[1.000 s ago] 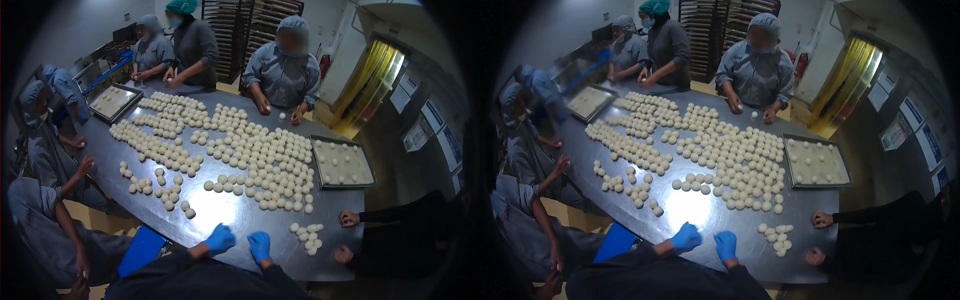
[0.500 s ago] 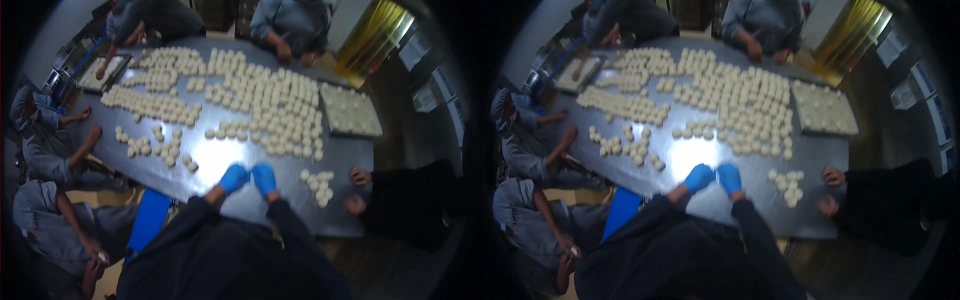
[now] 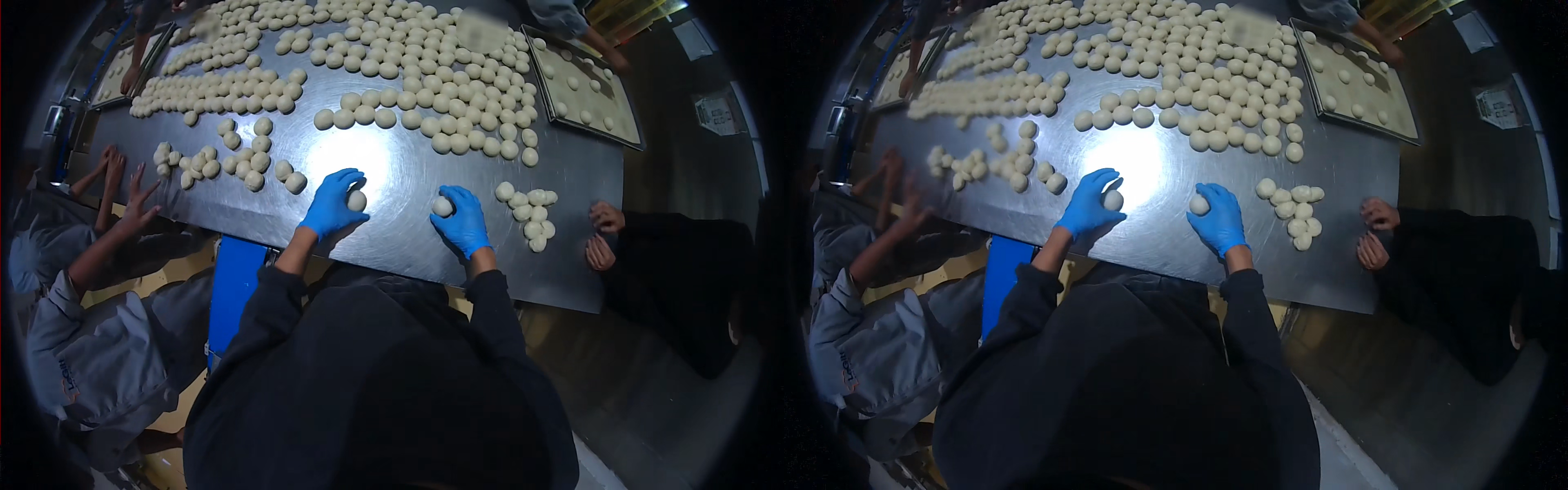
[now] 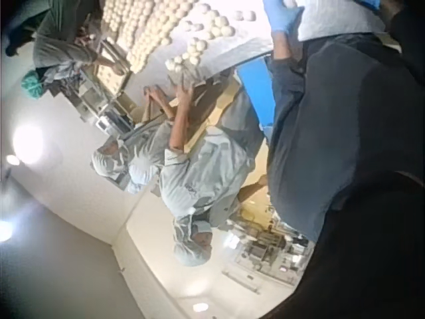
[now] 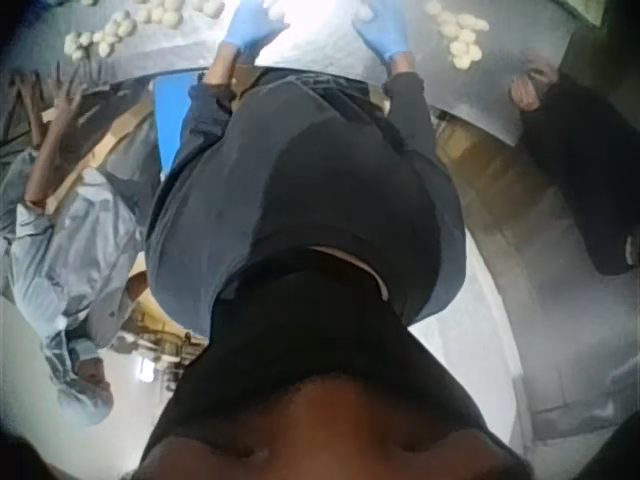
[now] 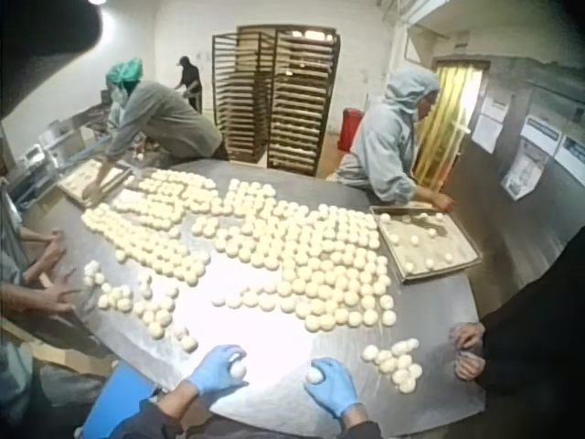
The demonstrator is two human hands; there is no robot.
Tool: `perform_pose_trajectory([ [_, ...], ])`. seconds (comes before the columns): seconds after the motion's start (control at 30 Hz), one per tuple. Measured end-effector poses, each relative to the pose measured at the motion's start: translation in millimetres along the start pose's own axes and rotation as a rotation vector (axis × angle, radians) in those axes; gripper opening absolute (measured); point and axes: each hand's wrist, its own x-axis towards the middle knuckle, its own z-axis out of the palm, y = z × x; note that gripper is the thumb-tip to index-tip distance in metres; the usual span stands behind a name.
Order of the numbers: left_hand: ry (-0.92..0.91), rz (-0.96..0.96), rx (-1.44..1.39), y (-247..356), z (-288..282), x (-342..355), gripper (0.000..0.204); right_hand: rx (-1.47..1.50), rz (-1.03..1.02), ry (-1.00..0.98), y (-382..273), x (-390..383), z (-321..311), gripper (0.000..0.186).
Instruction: The person shapes small pieces of dough into balls by hand on a metal table and places them onto a baking tray.
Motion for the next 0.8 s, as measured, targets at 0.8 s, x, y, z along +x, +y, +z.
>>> perform_pose_trajectory([
  [0.8,0.199,-0.017,-0.225,0,-21,106,0.04,0.775,0.633,0.162,11,-24,38,0.035],
])
